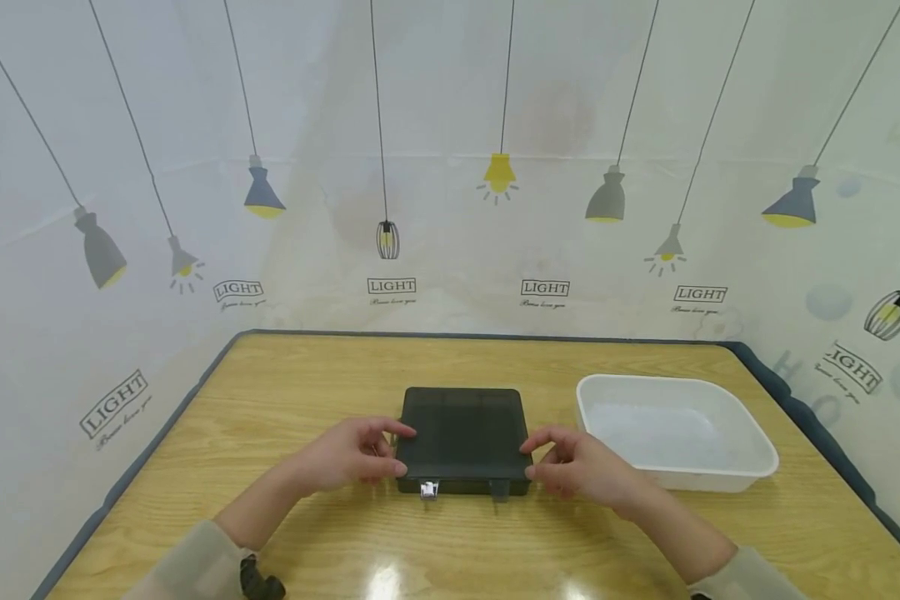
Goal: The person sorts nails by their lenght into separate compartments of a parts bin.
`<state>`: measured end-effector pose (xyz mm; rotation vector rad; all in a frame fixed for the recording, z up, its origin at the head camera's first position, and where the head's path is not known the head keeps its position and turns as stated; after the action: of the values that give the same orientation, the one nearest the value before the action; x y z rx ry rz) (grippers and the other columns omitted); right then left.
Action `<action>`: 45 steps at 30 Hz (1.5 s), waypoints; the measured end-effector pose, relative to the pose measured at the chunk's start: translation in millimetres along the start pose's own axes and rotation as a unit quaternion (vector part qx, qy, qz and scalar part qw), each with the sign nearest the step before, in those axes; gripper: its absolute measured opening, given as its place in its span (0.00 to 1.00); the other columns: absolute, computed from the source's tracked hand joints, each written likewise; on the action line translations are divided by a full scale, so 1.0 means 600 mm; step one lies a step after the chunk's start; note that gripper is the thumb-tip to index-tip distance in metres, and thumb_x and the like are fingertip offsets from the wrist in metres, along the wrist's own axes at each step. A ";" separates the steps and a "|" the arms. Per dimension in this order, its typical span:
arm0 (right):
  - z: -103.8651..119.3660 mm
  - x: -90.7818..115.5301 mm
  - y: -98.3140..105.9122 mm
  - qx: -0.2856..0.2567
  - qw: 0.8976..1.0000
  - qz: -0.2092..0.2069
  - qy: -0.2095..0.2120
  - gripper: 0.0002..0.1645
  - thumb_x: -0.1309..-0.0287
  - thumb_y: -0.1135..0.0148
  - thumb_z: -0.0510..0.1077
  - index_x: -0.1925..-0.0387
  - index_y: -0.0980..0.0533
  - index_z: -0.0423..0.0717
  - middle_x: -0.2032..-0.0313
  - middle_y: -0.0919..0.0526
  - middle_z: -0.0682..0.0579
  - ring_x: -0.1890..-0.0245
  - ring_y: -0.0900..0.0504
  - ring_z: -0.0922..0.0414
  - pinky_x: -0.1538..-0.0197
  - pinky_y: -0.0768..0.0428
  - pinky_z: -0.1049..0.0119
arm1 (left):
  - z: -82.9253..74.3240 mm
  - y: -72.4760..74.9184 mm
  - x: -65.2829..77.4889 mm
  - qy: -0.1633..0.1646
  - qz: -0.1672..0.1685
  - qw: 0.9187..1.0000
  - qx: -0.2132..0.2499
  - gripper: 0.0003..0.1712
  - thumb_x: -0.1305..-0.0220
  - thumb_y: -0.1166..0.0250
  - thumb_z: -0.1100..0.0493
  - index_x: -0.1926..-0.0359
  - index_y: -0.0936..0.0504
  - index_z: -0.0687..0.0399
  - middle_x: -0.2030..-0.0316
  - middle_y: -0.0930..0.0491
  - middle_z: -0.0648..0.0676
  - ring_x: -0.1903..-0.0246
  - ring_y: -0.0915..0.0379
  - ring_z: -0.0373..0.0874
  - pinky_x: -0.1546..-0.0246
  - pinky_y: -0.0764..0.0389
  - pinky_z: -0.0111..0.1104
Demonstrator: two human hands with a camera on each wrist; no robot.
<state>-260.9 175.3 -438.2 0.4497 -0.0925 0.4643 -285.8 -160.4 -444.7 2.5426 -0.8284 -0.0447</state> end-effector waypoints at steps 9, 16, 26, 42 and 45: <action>-0.006 -0.003 -0.006 -0.007 1.000 0.010 -0.009 0.24 0.28 0.27 0.46 0.36 0.22 0.43 0.64 0.16 0.46 0.71 0.24 0.55 0.69 0.25 0.64 | 0.005 -0.001 -0.001 0.000 0.007 1.000 0.006 0.32 0.27 0.24 0.56 0.27 0.21 0.57 0.64 0.15 0.54 0.71 0.22 0.46 0.69 0.18 0.35; 0.004 -0.002 -0.005 0.013 1.000 -0.002 0.000 0.23 0.28 0.26 0.47 0.37 0.20 0.43 0.63 0.16 0.48 0.69 0.22 0.54 0.69 0.24 0.64 | 0.000 0.000 0.001 -0.004 0.001 1.000 -0.016 0.31 0.26 0.25 0.55 0.27 0.20 0.57 0.66 0.18 0.52 0.72 0.27 0.42 0.71 0.24 0.32; 0.057 -0.019 -0.009 0.170 0.978 -0.045 0.114 0.27 0.28 0.26 0.56 0.35 0.17 0.51 0.39 0.14 0.49 0.42 0.18 0.47 0.44 0.17 0.55 | -0.036 0.017 -0.010 -0.086 -0.083 0.983 -0.143 0.32 0.25 0.26 0.45 0.28 0.18 0.52 0.43 0.15 0.54 0.44 0.17 0.52 0.45 0.14 0.44; 0.041 -0.052 -0.053 0.291 0.939 0.095 0.159 0.50 0.39 0.19 0.60 0.18 0.29 0.62 0.12 0.44 0.43 0.12 0.55 0.31 0.21 0.41 0.23 | -0.041 -0.053 -0.034 -0.110 0.095 0.949 -0.281 0.49 0.28 0.25 0.39 0.14 0.35 0.44 0.11 0.51 0.54 0.11 0.64 0.61 0.17 0.49 0.67; 0.045 -0.053 -0.053 0.295 0.938 0.094 0.158 0.50 0.38 0.19 0.58 0.18 0.29 0.60 0.13 0.44 0.42 0.12 0.54 0.31 0.21 0.41 0.24 | -0.042 -0.051 -0.035 -0.110 0.087 0.945 -0.294 0.50 0.29 0.25 0.39 0.14 0.34 0.46 0.11 0.49 0.56 0.11 0.62 0.63 0.17 0.49 0.67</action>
<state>-274.5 124.7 -432.8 0.9534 0.3280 0.7510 -281.9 -115.8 -437.8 1.9162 -0.9501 -0.4565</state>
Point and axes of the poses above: each hand's wrist, its own x-axis away from the middle knuckle, its own y-axis out of the back of the hand, z = x × y, the point moved 6 cm from there along -x, towards the middle knuckle
